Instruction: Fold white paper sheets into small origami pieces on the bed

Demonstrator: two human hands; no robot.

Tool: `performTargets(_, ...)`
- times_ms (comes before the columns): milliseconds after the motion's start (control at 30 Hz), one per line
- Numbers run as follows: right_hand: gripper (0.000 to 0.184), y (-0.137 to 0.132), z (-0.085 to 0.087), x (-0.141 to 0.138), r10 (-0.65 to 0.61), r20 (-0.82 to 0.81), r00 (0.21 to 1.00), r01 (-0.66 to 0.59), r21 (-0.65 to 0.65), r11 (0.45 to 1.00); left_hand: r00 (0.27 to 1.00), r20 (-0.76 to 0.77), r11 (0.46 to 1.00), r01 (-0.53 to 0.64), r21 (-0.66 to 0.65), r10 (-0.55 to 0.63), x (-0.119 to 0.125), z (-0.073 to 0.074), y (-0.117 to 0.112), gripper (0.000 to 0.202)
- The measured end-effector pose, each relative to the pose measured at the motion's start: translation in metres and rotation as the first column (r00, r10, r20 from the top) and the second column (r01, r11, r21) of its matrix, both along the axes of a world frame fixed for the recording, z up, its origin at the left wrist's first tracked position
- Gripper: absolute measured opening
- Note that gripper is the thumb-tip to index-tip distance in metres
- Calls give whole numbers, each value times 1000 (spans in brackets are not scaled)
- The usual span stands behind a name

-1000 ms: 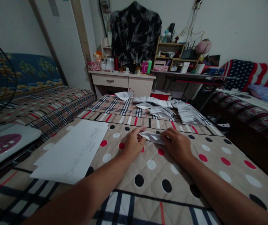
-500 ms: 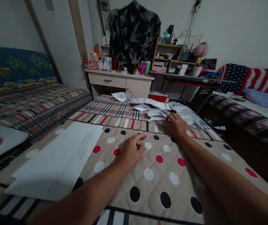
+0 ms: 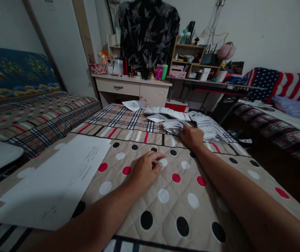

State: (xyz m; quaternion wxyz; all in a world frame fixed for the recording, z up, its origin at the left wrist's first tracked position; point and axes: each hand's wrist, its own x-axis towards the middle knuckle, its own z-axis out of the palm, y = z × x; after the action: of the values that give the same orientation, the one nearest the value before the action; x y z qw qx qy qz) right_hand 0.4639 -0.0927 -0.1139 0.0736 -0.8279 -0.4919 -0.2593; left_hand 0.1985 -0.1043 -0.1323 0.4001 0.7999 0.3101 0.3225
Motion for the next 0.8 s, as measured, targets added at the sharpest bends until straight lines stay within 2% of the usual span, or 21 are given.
performTargets(233,29,9,3,-5,-67,-24,997,67,5,998,998,-57,1000,16,26,-15,-1,0,-1,34)
performTargets(467,29,-6,4,-17,9,-20,1000,-10,-11,1000,999,-49,999,26,47,-24,-2,2,-2,33)
performTargets(800,44,-7,2,-26,27,-52,998,-36,-182,983,998,-32,997,50,62,-48,-4,2,-1,29)
